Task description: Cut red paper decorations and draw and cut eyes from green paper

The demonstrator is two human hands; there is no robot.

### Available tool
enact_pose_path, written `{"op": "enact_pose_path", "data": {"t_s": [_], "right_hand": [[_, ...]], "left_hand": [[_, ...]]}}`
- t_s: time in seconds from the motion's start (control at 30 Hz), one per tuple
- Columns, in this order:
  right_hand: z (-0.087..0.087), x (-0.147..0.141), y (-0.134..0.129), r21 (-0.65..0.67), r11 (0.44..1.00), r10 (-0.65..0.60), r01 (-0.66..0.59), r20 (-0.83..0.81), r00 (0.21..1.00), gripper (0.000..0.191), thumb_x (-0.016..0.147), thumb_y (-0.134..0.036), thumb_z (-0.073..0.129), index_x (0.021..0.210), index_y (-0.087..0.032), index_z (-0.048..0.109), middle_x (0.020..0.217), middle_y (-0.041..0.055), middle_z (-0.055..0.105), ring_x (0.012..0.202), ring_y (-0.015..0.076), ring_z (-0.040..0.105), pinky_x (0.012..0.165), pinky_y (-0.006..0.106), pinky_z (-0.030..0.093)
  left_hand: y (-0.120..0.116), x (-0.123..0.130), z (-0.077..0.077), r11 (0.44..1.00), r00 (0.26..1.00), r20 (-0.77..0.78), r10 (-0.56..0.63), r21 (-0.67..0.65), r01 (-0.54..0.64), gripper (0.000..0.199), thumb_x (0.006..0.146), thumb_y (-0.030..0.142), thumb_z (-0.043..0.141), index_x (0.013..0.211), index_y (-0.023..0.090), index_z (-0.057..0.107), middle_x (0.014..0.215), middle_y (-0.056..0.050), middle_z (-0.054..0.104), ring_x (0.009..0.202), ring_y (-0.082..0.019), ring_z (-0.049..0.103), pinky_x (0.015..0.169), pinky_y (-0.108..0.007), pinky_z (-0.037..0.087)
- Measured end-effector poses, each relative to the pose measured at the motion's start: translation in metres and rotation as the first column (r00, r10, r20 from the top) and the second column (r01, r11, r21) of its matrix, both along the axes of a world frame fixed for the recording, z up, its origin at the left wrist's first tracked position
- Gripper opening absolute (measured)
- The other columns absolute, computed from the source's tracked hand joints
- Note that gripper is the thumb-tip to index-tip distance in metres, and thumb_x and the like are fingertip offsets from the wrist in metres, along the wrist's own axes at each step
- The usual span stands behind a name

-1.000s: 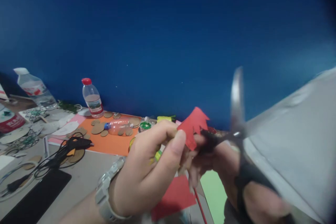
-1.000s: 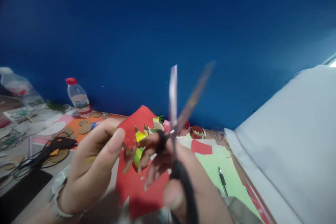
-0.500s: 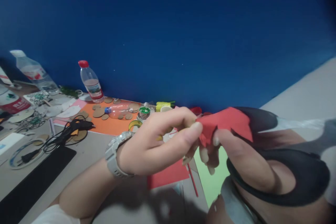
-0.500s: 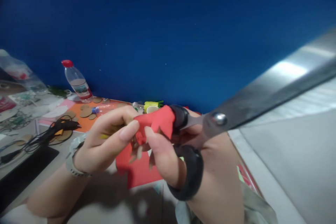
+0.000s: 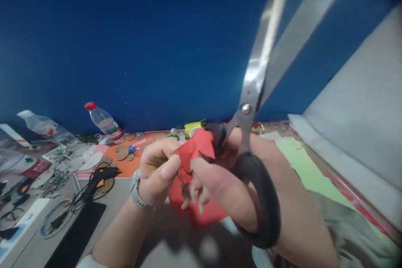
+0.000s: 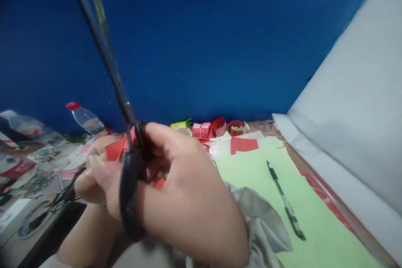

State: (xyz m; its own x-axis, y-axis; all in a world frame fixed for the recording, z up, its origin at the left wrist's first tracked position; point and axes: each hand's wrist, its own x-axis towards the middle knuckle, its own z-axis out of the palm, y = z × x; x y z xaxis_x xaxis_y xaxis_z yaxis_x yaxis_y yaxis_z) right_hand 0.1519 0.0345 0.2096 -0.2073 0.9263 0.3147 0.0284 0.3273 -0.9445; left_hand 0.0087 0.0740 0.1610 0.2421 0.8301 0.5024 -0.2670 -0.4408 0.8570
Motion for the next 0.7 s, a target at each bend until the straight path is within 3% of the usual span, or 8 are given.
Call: {"op": "enact_pose_path", "data": {"t_s": [0.17,0.3,0.43,0.6,0.7], "right_hand": [[-0.006,-0.003,0.003,0.003,0.999,-0.052,0.052,0.002,0.999,0.014,0.077,-0.011,0.057,0.07,-0.023,0.055,0.058,-0.0101,0.059,0.051,0.0044,0.059,0.047,0.007,0.048],[-0.006,0.0,0.005,0.003,0.996,-0.085,0.085,0.004,0.996,0.016,0.074,-0.009,0.057,0.066,-0.022,0.052,0.056,-0.0098,0.056,0.049,0.0036,0.056,0.045,0.006,0.045],[-0.004,-0.001,0.001,-0.022,0.995,-0.098,0.099,0.038,0.994,0.019,0.068,-0.006,0.059,0.063,-0.023,0.052,0.055,-0.0092,0.057,0.048,0.0055,0.054,0.042,0.007,0.043],[0.0,-0.013,-0.007,-0.216,0.969,-0.092,0.115,0.114,0.989,0.015,0.06,-0.014,0.064,0.061,-0.021,0.051,0.056,-0.0059,0.053,0.05,0.0095,0.048,0.043,0.014,0.04],[-0.001,-0.017,-0.005,-0.307,0.942,-0.14,0.138,0.016,0.99,0.016,0.059,-0.018,0.068,0.063,-0.021,0.053,0.058,-0.0051,0.053,0.054,0.0103,0.047,0.047,0.016,0.041]], "left_hand": [[0.01,-0.002,0.01,0.949,0.969,0.088,-0.233,0.238,0.206,0.03,0.088,0.032,0.048,0.061,0.019,0.046,0.044,0.004,0.05,0.035,-0.009,0.048,0.04,-0.021,0.041],[0.015,-0.001,0.013,0.925,0.96,0.038,-0.279,0.28,0.257,0.029,0.086,0.025,0.05,0.058,0.017,0.045,0.047,0.002,0.048,0.041,-0.009,0.045,0.047,-0.021,0.042],[0.01,-0.004,0.013,0.945,0.972,-0.011,-0.235,0.232,0.231,0.03,0.085,0.032,0.051,0.059,0.018,0.045,0.049,0.001,0.045,0.048,-0.013,0.048,0.055,-0.027,0.045],[-0.004,-0.012,0.017,0.991,0.996,-0.062,-0.064,0.112,0.07,0.038,0.081,0.043,0.057,0.052,0.019,0.048,0.048,-0.002,0.048,0.049,-0.016,0.052,0.051,-0.029,0.047],[-0.007,-0.017,0.015,0.996,0.998,-0.022,-0.054,0.071,0.055,0.033,0.079,0.042,0.061,0.056,0.019,0.052,0.053,-0.002,0.052,0.056,-0.018,0.056,0.056,-0.031,0.049]]}}
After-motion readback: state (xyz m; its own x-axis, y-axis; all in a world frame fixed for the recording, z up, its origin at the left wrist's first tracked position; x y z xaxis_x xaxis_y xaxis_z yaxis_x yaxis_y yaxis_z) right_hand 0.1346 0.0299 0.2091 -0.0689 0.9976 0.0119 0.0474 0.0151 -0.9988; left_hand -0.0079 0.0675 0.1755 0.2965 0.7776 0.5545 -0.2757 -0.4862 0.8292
